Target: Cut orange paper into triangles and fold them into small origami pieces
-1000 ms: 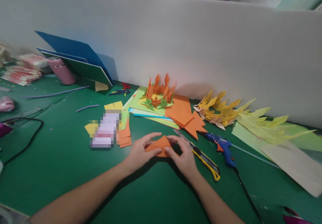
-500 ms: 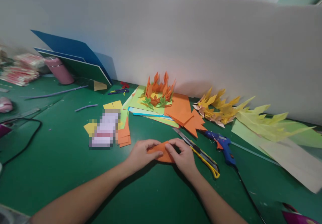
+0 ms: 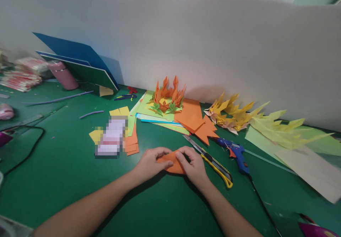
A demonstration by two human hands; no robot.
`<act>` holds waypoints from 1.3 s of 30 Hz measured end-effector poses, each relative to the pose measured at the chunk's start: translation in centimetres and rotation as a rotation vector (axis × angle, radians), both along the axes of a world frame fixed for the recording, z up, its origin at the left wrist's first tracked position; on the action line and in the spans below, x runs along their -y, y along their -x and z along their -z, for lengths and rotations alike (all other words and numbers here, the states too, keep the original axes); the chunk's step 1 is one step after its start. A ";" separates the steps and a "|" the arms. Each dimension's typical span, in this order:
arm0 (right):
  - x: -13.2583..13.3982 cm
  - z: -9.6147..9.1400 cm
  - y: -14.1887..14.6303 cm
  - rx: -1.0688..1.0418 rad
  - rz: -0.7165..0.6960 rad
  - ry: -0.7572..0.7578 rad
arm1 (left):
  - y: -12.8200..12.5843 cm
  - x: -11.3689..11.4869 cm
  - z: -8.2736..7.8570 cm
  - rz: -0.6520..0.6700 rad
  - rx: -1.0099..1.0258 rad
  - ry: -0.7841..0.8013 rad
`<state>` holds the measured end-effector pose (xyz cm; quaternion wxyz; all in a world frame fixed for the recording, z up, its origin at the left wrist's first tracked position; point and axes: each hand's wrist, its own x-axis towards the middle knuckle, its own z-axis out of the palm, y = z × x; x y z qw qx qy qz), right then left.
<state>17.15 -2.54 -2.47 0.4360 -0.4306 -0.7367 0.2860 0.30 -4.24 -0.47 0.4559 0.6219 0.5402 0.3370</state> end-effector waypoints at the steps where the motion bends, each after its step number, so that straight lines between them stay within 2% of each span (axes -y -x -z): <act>1: 0.0 0.0 0.0 -0.001 -0.002 -0.004 | 0.0 0.0 0.0 0.000 0.012 0.003; 7: 0.1 0.0 0.0 -0.001 -0.005 -0.001 | 0.0 0.3 0.1 0.050 0.091 -0.057; 12: 0.0 0.3 -0.1 0.004 0.064 0.030 | 0.2 0.2 -0.2 0.047 0.107 0.057; 22: 0.3 0.2 0.4 -0.060 0.194 0.006 | 0.4 -0.9 -0.4 -0.239 0.319 0.183; 30: 0.3 0.1 0.4 -0.116 0.210 0.028 | 0.6 -1.4 -0.8 -0.293 0.486 0.318; 39: 0.3 0.3 0.4 -0.094 0.231 -0.004 | 0.8 -1.7 -0.9 -0.367 0.526 0.337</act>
